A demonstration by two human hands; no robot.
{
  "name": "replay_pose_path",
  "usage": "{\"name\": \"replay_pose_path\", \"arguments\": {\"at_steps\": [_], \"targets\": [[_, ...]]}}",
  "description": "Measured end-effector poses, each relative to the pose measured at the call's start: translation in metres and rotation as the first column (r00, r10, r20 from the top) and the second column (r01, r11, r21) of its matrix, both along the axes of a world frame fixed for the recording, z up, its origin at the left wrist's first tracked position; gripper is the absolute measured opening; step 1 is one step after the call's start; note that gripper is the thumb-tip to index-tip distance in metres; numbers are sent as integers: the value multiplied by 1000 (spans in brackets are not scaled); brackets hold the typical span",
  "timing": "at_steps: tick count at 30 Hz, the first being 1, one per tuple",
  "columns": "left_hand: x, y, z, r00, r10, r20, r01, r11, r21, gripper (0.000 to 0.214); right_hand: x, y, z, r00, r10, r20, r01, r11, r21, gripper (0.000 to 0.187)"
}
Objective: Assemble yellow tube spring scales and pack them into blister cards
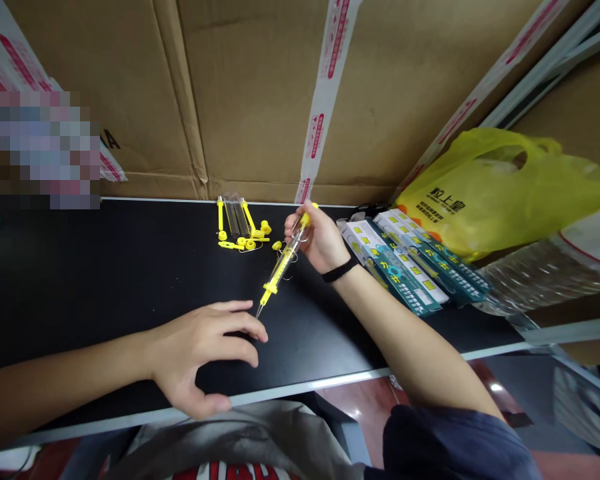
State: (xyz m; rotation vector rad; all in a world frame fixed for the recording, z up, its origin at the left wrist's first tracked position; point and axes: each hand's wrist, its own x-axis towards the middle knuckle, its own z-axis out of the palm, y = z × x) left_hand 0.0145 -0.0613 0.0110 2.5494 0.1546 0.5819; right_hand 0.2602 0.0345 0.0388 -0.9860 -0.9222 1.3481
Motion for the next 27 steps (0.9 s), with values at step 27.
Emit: {"name": "replay_pose_path", "arguments": {"at_steps": [27], "targets": [[-2,19,-3,780,624,-53,-624,781,21,46,-45,-52,-5,840,497,217,-508,861,-7,35]]}}
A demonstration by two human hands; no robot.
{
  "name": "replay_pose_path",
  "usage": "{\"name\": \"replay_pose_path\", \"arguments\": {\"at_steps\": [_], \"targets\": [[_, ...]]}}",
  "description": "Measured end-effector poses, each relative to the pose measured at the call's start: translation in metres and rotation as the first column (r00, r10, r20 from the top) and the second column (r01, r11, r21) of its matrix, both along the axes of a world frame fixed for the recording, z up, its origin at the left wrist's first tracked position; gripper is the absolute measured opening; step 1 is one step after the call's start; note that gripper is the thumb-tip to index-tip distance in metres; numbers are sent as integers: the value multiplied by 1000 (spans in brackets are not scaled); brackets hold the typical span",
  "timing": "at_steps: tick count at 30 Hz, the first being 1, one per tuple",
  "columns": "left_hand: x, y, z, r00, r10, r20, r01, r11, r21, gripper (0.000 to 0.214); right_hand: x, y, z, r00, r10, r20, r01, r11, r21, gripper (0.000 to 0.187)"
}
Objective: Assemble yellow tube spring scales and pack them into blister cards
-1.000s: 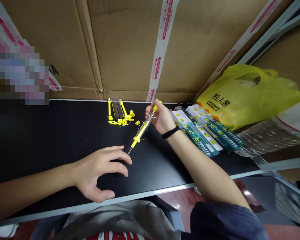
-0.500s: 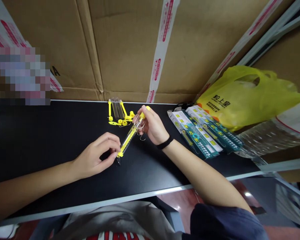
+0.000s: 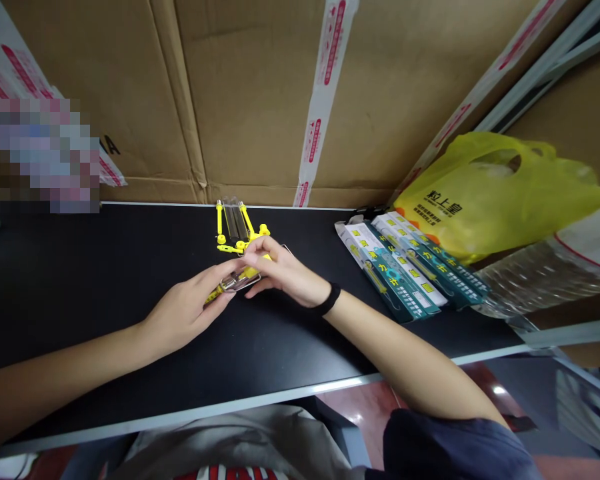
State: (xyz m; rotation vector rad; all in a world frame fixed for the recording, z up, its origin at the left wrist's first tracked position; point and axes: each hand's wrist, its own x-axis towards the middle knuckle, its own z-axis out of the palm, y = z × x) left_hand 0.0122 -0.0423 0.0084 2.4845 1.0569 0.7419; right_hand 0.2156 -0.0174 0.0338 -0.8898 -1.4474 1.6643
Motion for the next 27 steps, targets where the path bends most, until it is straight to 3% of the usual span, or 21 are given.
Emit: {"name": "replay_pose_path", "arguments": {"at_steps": [2,3,4,6,7,8,9,10,12,16,21,27], "targets": [[-1,3,0,1000,23,-14,-22,1000,2,45,16,12,9,981,-106,165,87,989,120,35],[-1,4,0,999,39,-20,-39,999,-1,47,26,19,14,929,-221,298,153,960,234,35],[-2,5,1,998,56,-25,-56,998,-6,50,38,26,19,824,-377,423,215,898,383,34],[-3,6,3,997,73,-34,-74,997,-22,56,63,37,27,662,-581,474,302,785,541,21],[-3,6,4,997,73,-36,-74,997,-29,57,76,41,30,401,-709,581,243,693,679,20],[-3,6,4,997,68,-36,-69,997,-33,56,87,44,32,114,-753,649,152,658,737,21],[-4,6,5,998,61,-35,-62,998,-32,53,97,47,32,-119,-718,686,85,681,728,23],[-4,7,5,998,57,-33,-58,998,-29,51,106,49,31,-272,-644,715,57,731,680,28],[-5,8,5,998,58,-29,-59,998,-19,48,118,52,27,-424,-506,751,65,810,583,37],[-6,11,4,998,64,-21,-64,998,-17,47,129,60,16,-497,-373,783,79,880,469,50],[-8,14,6,999,46,-1,-46,998,-33,44,129,64,8,-503,-369,781,112,869,483,57],[-9,16,6,999,45,5,-45,999,-28,42,119,63,4,-464,-355,811,88,893,442,56]]}}
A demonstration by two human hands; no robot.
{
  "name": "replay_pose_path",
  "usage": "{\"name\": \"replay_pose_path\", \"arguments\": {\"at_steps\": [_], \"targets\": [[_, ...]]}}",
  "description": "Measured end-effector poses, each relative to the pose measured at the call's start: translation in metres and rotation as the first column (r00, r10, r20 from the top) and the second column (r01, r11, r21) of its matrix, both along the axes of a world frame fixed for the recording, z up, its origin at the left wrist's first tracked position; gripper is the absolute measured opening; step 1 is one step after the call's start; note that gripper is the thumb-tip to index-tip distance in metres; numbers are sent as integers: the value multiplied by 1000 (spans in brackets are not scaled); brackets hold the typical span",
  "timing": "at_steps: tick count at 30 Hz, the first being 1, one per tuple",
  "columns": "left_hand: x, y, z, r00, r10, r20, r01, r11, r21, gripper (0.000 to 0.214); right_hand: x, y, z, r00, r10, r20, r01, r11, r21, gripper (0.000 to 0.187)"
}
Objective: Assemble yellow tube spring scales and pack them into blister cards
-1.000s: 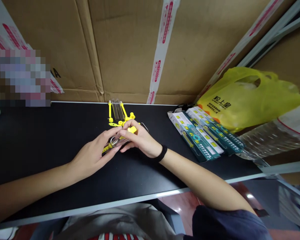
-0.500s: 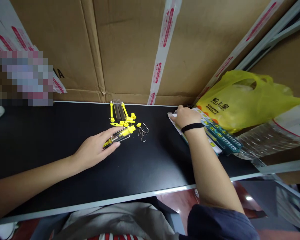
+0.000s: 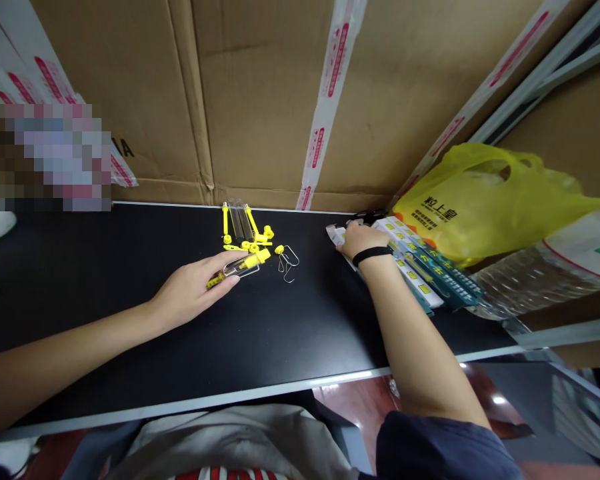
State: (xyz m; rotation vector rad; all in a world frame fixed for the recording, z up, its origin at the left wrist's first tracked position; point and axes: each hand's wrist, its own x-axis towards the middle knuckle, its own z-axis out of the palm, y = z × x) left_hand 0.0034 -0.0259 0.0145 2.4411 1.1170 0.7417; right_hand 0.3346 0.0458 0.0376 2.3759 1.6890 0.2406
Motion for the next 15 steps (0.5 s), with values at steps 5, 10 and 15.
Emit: {"name": "replay_pose_path", "arguments": {"at_steps": [5,10,15], "targets": [[0,3,1,991,0,137,4,1000,-29,41,-22,-9,6,979,202,4,-202,978,51,43],[2,3,4,884,2,467,116,967,-225,37,-69,-42,18,840,520,-154,-500,852,151,35],[3,-2,8,848,27,529,106,970,-219,32,-102,-75,21,570,784,-245,-753,618,226,33]]}}
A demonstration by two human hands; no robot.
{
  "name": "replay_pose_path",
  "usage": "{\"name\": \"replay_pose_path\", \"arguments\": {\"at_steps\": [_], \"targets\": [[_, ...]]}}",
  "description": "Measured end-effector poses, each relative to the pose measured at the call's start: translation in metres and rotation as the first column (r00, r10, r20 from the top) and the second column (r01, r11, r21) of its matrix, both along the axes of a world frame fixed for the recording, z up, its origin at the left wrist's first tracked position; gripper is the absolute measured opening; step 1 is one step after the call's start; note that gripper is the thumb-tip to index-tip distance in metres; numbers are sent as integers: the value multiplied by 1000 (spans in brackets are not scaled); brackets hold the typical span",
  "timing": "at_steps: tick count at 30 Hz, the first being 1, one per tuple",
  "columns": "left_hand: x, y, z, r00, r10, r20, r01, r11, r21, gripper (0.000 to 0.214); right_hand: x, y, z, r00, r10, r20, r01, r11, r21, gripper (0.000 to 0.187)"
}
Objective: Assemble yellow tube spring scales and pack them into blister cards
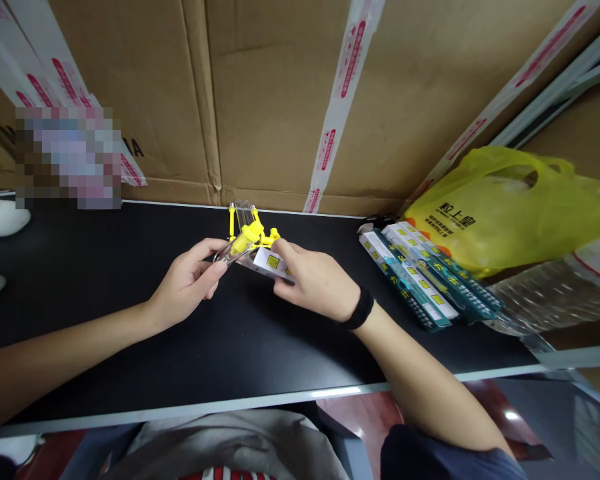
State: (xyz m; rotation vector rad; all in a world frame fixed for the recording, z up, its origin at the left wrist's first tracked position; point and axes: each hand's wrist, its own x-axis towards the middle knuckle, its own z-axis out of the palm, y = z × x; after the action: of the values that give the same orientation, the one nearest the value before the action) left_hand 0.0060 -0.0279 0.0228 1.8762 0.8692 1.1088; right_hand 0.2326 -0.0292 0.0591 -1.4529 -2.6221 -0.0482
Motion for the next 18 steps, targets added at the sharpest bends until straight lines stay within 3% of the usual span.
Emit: {"name": "replay_pose_path", "arguments": {"at_steps": [4,10,15,18], "targets": [[-1,-1,-1,997,57,-42,-54,997,61,30,-5,-6,-4,997,72,-6,-72,997,23,33],[-2,4,-7,998,35,57,-32,999,-44,30,-1,-1,-9,982,173,-79,-171,985,37,57],[0,3,-9,992,-34,122,46,995,-93,31,-3,1,-14,974,209,-93,-207,978,31,53],[0,0,-9,993,-77,94,83,995,-59,31,-5,1,-19,971,213,-112,-206,976,67,40]]}}
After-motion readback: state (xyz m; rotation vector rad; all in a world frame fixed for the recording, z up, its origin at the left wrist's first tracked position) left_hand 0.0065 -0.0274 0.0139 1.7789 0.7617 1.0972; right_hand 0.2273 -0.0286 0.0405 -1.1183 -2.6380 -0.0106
